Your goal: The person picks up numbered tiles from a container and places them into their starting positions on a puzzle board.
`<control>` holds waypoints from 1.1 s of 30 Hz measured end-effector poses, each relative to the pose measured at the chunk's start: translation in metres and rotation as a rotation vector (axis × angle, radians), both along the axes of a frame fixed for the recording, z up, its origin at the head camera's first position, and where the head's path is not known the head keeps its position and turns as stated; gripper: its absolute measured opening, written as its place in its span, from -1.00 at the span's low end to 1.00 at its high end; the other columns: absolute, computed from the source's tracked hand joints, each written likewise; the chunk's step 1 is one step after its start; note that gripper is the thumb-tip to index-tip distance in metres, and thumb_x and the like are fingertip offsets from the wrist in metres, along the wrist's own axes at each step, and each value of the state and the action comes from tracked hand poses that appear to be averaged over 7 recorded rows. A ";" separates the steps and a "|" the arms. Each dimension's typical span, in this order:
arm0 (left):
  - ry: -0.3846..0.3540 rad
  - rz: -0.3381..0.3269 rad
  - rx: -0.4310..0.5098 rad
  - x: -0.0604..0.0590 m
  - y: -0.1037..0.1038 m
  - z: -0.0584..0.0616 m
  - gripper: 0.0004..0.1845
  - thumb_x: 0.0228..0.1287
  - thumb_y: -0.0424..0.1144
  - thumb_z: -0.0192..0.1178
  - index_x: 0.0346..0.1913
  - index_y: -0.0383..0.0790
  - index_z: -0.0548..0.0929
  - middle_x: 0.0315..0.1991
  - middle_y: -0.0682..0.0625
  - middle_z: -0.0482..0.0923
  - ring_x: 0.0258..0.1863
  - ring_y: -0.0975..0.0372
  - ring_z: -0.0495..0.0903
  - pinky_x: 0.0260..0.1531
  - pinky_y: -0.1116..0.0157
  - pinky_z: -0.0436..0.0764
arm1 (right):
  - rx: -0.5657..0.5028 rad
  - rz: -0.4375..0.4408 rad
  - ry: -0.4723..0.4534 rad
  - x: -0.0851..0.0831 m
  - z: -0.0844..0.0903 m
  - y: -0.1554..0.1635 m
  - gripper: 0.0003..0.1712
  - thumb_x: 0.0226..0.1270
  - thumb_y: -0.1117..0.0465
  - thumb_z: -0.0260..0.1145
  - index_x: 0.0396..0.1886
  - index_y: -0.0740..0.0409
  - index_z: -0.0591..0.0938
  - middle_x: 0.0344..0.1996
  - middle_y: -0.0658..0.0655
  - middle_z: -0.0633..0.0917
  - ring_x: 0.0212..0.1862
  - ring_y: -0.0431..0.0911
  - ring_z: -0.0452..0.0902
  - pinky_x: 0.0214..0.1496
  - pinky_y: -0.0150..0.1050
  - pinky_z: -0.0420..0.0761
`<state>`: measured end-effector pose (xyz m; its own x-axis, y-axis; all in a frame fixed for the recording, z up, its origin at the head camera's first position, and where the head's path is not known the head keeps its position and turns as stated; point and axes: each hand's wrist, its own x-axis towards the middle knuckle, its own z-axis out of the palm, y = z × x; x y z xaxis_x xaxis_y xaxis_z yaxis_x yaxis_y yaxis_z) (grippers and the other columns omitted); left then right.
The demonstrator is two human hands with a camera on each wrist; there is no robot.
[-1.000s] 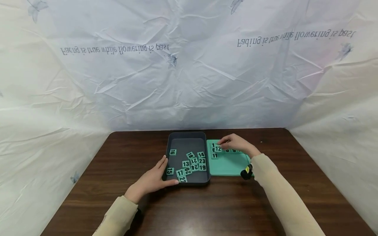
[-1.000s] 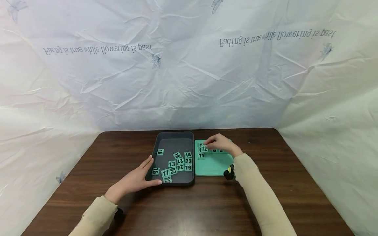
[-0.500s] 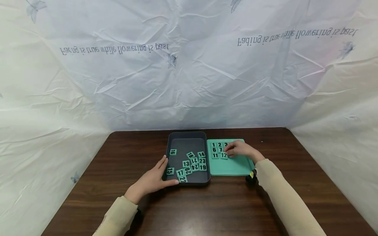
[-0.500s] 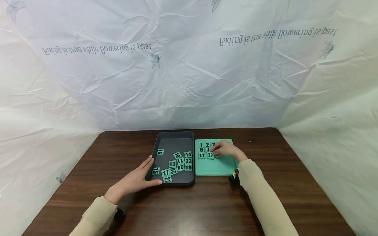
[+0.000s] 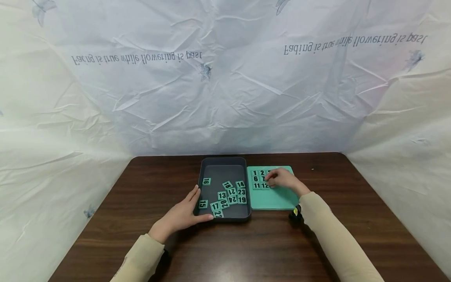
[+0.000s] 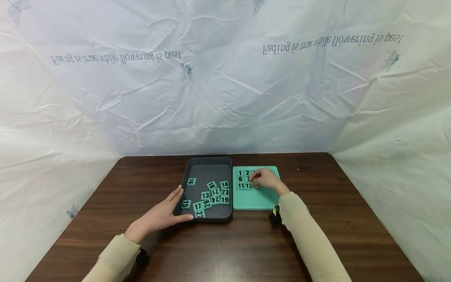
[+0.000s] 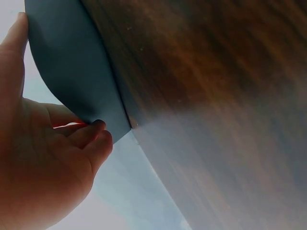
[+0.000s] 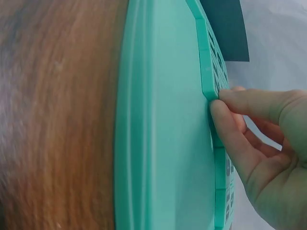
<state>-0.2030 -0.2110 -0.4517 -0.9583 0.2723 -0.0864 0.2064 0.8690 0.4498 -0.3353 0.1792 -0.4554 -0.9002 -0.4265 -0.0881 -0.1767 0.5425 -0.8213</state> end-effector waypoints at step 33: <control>-0.011 0.002 0.008 0.001 0.000 -0.002 0.25 0.09 0.52 0.23 0.62 -0.22 0.02 0.64 -0.04 -0.18 0.40 -0.03 0.37 0.23 -0.04 0.47 | 0.025 0.039 0.088 -0.011 0.061 -0.086 -0.62 0.51 0.23 0.25 0.20 0.35 0.61 0.08 0.31 0.66 0.08 0.28 0.60 0.10 0.11 0.61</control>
